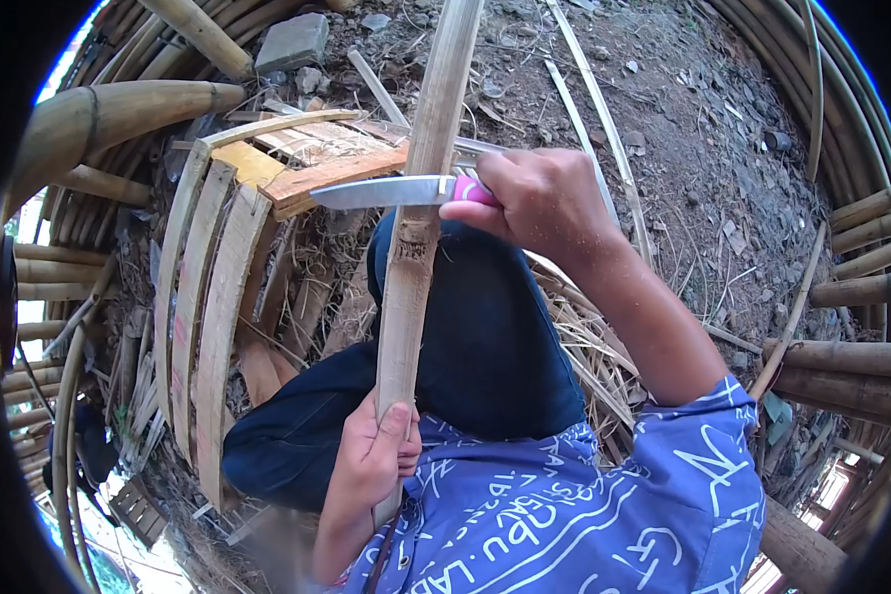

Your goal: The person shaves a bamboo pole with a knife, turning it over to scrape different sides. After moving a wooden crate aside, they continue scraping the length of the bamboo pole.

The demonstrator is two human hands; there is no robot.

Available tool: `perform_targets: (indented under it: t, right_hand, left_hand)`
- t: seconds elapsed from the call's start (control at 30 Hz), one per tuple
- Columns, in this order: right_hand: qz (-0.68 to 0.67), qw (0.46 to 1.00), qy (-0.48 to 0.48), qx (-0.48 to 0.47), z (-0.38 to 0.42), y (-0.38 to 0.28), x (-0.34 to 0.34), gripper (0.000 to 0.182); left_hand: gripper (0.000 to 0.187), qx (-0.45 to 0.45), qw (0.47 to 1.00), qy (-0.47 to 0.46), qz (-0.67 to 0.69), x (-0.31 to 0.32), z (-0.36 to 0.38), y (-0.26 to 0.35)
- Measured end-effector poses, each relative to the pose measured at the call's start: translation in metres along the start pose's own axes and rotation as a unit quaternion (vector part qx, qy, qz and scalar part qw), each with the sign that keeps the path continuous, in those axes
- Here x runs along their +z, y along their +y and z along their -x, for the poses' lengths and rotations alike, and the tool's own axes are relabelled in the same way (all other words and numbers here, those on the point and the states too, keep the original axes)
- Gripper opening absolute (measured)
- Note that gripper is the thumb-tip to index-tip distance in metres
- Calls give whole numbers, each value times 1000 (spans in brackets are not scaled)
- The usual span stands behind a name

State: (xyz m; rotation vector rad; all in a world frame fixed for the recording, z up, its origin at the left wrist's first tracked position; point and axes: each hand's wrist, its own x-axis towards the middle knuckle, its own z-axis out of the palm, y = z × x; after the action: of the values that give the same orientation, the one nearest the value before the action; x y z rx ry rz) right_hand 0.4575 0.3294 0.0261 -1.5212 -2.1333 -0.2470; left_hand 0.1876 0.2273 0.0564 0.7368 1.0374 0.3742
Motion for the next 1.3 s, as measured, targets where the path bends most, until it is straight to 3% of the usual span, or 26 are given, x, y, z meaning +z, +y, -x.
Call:
perform_targets:
  t: [0.1, 0.17, 0.2, 0.5, 0.57, 0.6, 0.63, 0.67, 0.7, 0.73, 0.8, 0.83, 0.93, 1.03, 1.07, 1.13, 1.3]
  right_hand:
    - [-1, 1000, 25, -15, -5, 11, 3, 53]
    - [18, 997, 7, 78, -4, 31, 7, 53]
    - [43, 996, 55, 58, -9, 37, 3, 53]
    - [56, 996, 62, 18, -19, 50, 16, 45]
    - [99, 987, 97, 77, -23, 67, 29, 50]
    - [179, 956, -19, 233, -28, 104, 23, 42]
    - [161, 928, -30, 334, -23, 127, 7, 49]
    - [189, 946, 62, 256, -3, 176, 13, 60]
    - [152, 954, 170, 193, -7, 174, 6, 66]
    - [143, 958, 163, 186, -12, 165, 5, 66]
    - [40, 955, 93, 279, -11, 143, -3, 67]
    - [-18, 948, 120, 295, -11, 126, 4, 66]
    - [-109, 952, 178, 226, -11, 69, 2, 66]
    - [-187, 960, 104, 183, -9, 0, -12, 52]
    - [-119, 979, 36, 162, -5, -6, -11, 47]
    - [-56, 993, 23, 105, -12, -12, -6, 50]
    - [-9, 995, 29, 90, -23, 19, 5, 54]
  left_hand:
    - [22, -7, 1000, 15, -1, 0, -2, 2]
    - [22, -8, 1000, 6, -9, -1, -1, 1]
    - [22, -6, 1000, 6, -10, -2, -2, 2]
    - [21, -3, 1000, 6, 8, -5, -2, 3]
    - [21, -23, 1000, 9, 19, -6, -1, 3]
    - [21, -23, 1000, 8, 19, -7, 2, -1]
    - [21, -31, 999, 1, 16, -12, 8, -7]
    - [20, -31, 999, -1, 15, -16, 13, -10]
    - [20, -29, 999, -6, 26, -17, 13, -11]
    - [20, -31, 999, 3, 37, -16, 12, -9]
    - [19, -37, 999, 6, 34, -16, 8, -4]
    - [19, -42, 999, 0, 28, -17, 7, -3]
    - [19, -45, 999, -10, 23, -18, 7, -1]
    - [19, -50, 998, -11, 40, -19, 6, 2]
    - [19, -53, 998, -12, 38, -19, 5, 2]
    - [19, -27, 1000, -3, 6, -18, 6, -1]
    - [19, 4, 999, 18, -28, -11, 5, 0]
